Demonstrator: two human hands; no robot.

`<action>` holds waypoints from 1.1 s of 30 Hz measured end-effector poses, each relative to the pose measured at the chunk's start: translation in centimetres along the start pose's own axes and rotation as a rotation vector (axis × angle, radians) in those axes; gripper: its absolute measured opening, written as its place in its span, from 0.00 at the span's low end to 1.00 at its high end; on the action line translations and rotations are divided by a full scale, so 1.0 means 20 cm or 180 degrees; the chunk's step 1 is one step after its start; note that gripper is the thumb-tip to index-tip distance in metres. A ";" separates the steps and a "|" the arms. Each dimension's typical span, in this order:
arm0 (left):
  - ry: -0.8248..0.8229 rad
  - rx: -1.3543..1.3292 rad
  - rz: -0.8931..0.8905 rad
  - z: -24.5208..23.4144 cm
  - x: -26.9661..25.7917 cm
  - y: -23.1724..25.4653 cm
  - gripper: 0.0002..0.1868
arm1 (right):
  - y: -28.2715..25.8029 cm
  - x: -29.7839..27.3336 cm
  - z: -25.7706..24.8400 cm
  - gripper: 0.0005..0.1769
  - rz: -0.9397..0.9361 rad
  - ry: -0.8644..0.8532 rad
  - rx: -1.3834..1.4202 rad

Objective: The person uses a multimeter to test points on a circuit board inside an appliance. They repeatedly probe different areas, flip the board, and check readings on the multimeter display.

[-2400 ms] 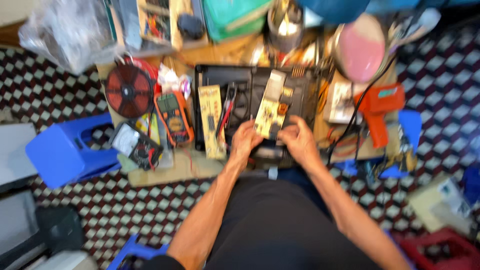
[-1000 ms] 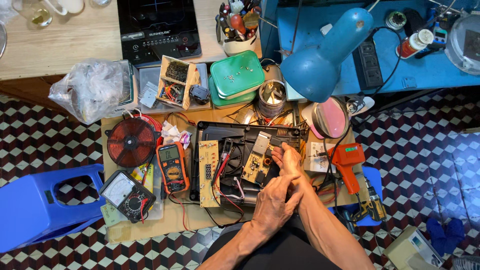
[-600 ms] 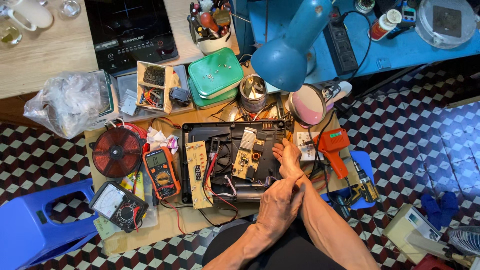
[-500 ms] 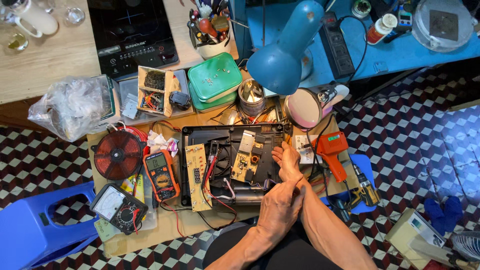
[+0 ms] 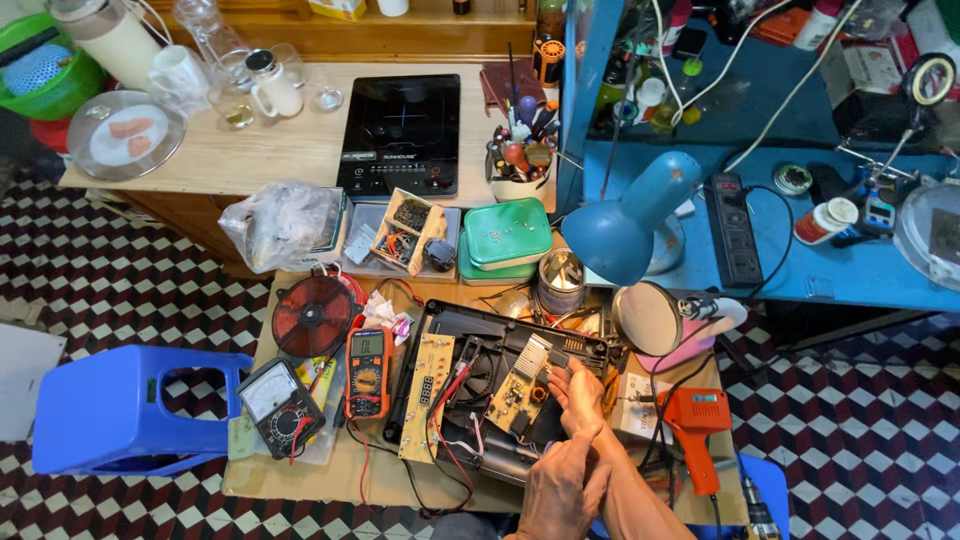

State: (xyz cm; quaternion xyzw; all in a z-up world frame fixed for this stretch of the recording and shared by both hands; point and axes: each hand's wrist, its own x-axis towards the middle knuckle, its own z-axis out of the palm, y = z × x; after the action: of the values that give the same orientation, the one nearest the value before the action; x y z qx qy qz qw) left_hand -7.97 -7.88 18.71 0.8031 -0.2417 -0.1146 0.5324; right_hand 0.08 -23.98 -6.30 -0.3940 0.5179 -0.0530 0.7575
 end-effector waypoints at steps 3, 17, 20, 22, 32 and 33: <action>0.0077 -0.0059 -0.0238 -0.02 0.02 0.01 0.25 | -0.06 -0.05 0.09 0.21 0.0064 0.0002 0.0017; 0.0197 -0.0647 -0.0186 -0.49 0.45 -0.17 0.25 | -0.41 -0.07 0.73 0.25 -0.0423 -0.0060 0.0239; 0.0182 -0.0734 -0.0109 -0.58 0.59 -0.24 0.25 | -0.48 -0.03 0.88 0.20 -0.0706 0.0062 0.0382; 0.0191 -0.0757 -0.0111 -0.63 0.67 -0.29 0.25 | -0.51 0.02 0.97 0.19 -0.0867 0.0021 0.0402; -0.0388 -0.1259 -0.1202 -0.81 0.91 -0.50 0.39 | -0.91 0.51 1.36 0.22 -0.2472 0.0535 -0.0800; -0.0527 -0.1149 -0.1364 -0.82 0.90 -0.52 0.42 | -0.95 0.56 1.40 0.20 -0.2619 0.0765 -0.1090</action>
State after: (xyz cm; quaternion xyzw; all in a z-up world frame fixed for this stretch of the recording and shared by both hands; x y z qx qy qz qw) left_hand 17.41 -0.66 17.19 0.7161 -0.0849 -0.3308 0.6088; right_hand 34.57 -27.28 2.10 -0.6773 0.4039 -0.3083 0.5321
